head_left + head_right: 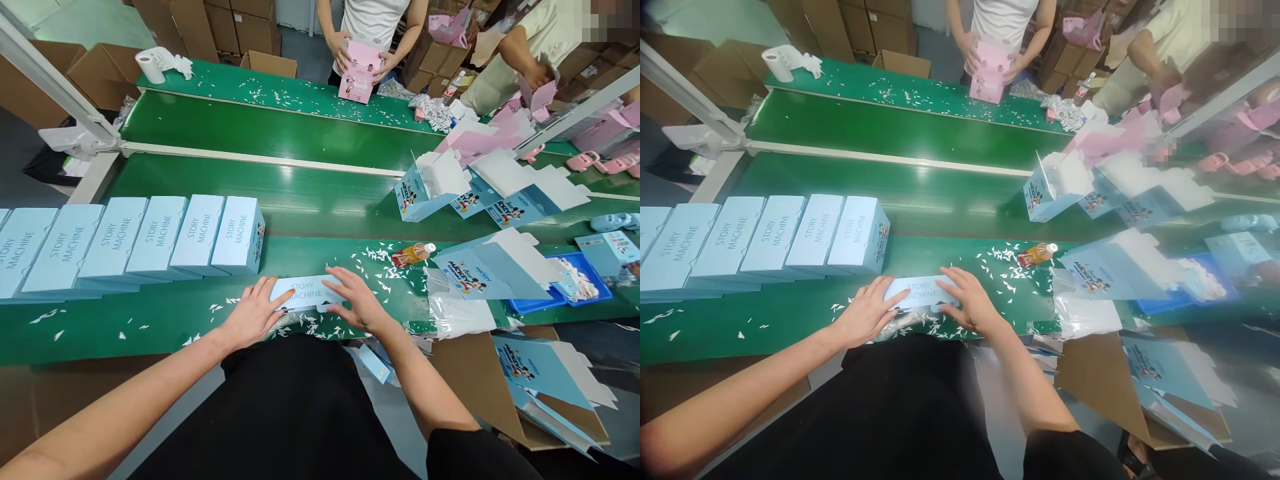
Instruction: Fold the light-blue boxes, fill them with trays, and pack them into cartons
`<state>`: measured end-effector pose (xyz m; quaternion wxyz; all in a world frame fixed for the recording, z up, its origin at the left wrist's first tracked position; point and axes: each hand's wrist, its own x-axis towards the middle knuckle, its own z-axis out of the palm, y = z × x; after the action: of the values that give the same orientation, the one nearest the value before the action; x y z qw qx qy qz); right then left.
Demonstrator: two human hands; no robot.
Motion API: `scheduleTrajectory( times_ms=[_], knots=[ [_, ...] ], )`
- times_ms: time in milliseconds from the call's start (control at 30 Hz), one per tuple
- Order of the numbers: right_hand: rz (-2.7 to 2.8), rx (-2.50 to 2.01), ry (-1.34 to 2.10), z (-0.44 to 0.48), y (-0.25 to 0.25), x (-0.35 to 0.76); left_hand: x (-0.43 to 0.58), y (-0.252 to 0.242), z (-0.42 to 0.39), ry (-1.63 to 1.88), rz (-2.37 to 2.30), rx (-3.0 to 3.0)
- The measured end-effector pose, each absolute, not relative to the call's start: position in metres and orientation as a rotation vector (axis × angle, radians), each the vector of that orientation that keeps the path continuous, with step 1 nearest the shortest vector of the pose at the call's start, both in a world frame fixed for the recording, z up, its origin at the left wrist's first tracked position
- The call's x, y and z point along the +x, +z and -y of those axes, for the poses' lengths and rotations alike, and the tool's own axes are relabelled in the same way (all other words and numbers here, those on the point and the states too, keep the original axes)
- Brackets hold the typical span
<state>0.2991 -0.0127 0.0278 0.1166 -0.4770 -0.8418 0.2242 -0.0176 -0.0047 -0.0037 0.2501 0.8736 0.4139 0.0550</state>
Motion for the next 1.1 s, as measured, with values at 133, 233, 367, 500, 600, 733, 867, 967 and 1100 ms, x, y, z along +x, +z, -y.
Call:
scheduleTrajectory(
  times_ms=[133,233,367,500,600,733,867,967,1100],
  knots=[
    [2.528,-1.3,0.721,0.023,0.009,0.294,-0.017,-0.005,0.005,0.152,-1.127,2.376],
    [2.513,-1.245,0.719,0.02,-0.004,0.298,-0.018,-0.006,0.004,0.163,-1.12,2.369],
    [2.598,-1.227,0.693,0.018,-0.011,0.302,-0.02,-0.008,0.0,0.103,-1.061,2.411],
    [2.718,-1.254,0.643,0.026,-0.016,0.303,-0.026,-0.011,-0.004,0.081,-0.926,2.427],
    [2.718,-1.272,0.607,0.031,-0.018,0.302,-0.029,-0.015,-0.007,0.167,-0.878,2.399],
    [2.686,-1.262,0.615,0.029,-0.016,0.302,-0.031,-0.022,-0.011,0.193,-0.852,2.437],
    [2.738,-1.242,0.551,0.027,-0.016,0.302,-0.032,-0.027,-0.008,0.158,-0.858,2.532],
    [2.797,-1.229,0.482,0.029,-0.019,0.302,-0.033,-0.028,-0.005,0.081,-0.844,2.608],
    [2.826,-1.237,0.412,0.032,-0.023,0.301,-0.034,-0.03,-0.005,0.017,-0.831,2.667]
  ],
)
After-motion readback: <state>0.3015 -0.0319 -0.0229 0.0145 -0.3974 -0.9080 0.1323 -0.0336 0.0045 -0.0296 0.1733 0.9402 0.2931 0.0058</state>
